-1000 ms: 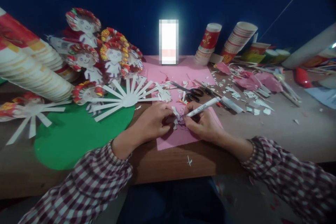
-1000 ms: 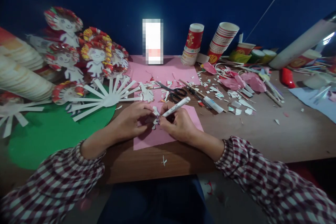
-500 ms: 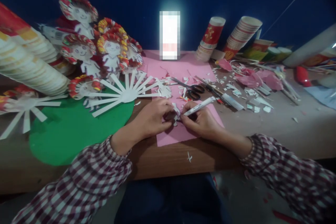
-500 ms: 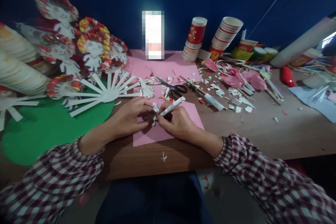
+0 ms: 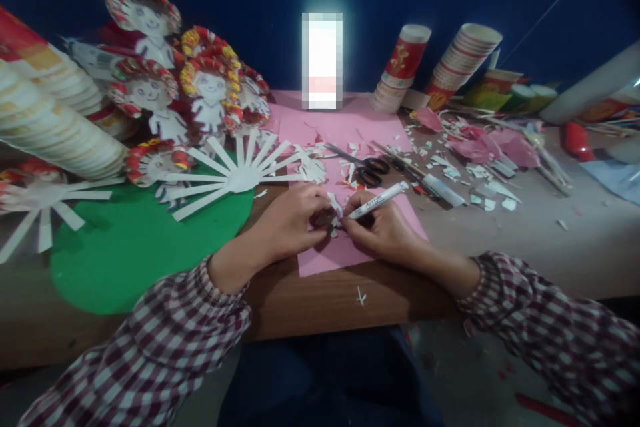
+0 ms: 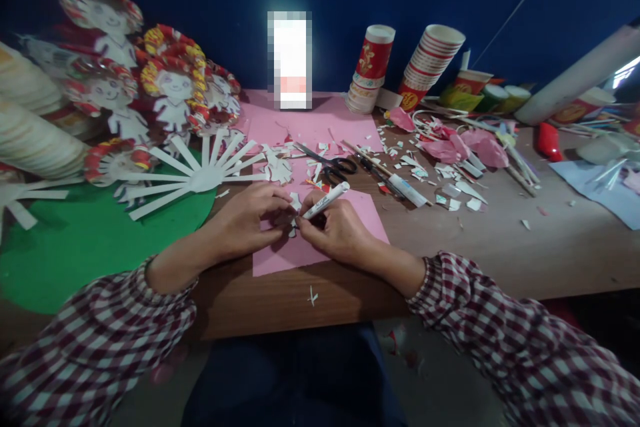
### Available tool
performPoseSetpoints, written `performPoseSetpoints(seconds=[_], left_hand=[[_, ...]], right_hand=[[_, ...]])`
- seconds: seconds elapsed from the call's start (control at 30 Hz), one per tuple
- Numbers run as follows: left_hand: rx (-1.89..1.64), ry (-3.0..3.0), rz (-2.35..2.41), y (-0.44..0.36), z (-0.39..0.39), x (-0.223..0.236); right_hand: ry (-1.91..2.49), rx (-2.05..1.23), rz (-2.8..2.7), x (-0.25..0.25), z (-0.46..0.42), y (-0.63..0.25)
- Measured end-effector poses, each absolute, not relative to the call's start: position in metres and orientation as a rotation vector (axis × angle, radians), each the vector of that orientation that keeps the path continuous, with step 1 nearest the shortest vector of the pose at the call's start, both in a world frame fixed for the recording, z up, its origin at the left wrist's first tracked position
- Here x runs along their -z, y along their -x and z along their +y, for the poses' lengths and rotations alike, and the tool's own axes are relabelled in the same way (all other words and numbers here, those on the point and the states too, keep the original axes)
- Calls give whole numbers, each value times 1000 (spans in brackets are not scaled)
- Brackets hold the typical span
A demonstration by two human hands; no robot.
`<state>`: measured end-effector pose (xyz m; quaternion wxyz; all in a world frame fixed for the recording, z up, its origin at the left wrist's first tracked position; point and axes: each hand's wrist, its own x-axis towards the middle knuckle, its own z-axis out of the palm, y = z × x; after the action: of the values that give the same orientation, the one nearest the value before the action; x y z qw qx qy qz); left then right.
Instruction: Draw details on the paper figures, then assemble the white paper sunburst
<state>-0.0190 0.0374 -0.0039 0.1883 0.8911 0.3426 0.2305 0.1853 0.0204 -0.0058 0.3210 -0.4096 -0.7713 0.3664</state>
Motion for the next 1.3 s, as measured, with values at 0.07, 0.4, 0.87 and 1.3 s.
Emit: performPoseSetpoints(seconds=[0.07, 0.4, 0.87, 1.3], left_hand=[[-651, -2505, 968, 19, 37, 4], [-635, -2520, 971, 19, 38, 4], [-654, -2524, 931, 21, 37, 6], [-675, -2504, 921, 22, 40, 8]], right_hand=[[1086, -961, -2037, 5, 20, -185], [1108, -948, -2008, 1, 20, -185], [1150, -1011, -1965, -1, 20, -185], [1101, -1003, -2010, 4, 21, -186]])
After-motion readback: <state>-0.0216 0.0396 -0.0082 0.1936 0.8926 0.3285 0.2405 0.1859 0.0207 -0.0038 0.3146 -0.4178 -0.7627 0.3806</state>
